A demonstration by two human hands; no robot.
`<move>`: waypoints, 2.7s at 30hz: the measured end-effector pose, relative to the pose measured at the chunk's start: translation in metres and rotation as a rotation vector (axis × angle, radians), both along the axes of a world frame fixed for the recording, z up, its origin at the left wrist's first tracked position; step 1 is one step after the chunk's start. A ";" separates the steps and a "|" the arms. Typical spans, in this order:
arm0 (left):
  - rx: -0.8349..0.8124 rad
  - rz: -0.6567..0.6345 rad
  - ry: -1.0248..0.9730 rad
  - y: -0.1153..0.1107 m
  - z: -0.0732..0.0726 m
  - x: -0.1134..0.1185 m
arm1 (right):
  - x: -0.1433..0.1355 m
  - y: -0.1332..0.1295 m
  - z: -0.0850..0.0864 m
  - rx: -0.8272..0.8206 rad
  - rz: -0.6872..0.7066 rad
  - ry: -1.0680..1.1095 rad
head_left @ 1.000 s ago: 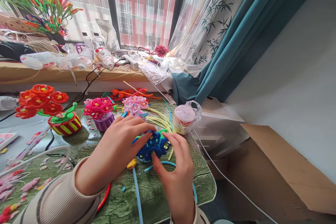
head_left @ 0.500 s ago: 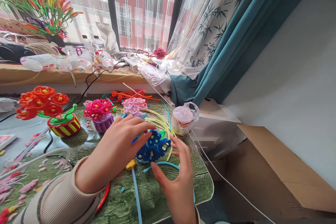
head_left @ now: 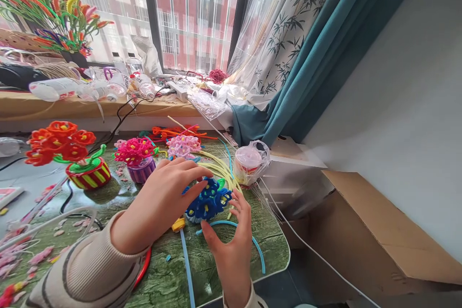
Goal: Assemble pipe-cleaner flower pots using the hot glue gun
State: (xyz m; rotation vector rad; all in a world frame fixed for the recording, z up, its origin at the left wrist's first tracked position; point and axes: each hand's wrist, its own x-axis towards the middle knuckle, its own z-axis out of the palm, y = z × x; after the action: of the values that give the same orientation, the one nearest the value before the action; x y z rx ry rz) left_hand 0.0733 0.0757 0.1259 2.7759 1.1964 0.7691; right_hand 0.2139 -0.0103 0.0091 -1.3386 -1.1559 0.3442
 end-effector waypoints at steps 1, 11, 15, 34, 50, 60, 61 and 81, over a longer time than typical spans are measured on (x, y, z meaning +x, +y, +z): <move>0.004 -0.005 -0.001 0.000 0.000 0.000 | 0.000 0.002 0.001 0.011 0.006 0.002; 0.002 0.009 -0.006 0.001 -0.001 -0.002 | 0.000 0.003 -0.001 -0.048 0.058 0.061; 0.007 0.005 -0.006 0.001 0.001 -0.001 | 0.001 0.001 0.000 -0.032 0.063 0.049; -0.004 0.004 0.007 0.000 0.000 -0.003 | 0.000 0.004 0.000 -0.049 0.072 0.088; 0.032 -0.038 -0.029 0.004 -0.003 -0.006 | -0.001 0.004 -0.005 -0.092 0.090 0.177; 0.022 0.188 -0.431 -0.021 -0.029 -0.025 | 0.007 0.003 -0.048 -0.121 0.204 0.096; -0.002 0.208 -0.468 -0.024 -0.035 -0.027 | 0.004 0.004 -0.055 -0.140 0.183 0.085; -0.196 0.292 -0.617 -0.016 -0.031 -0.025 | -0.026 0.044 -0.042 -0.148 -0.013 -0.001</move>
State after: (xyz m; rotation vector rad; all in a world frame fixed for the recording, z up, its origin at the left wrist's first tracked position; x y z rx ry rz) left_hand 0.0484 0.0597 0.0947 1.9931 1.4352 1.3159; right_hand 0.1876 0.0332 -0.0332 -1.4741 -1.1396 0.4269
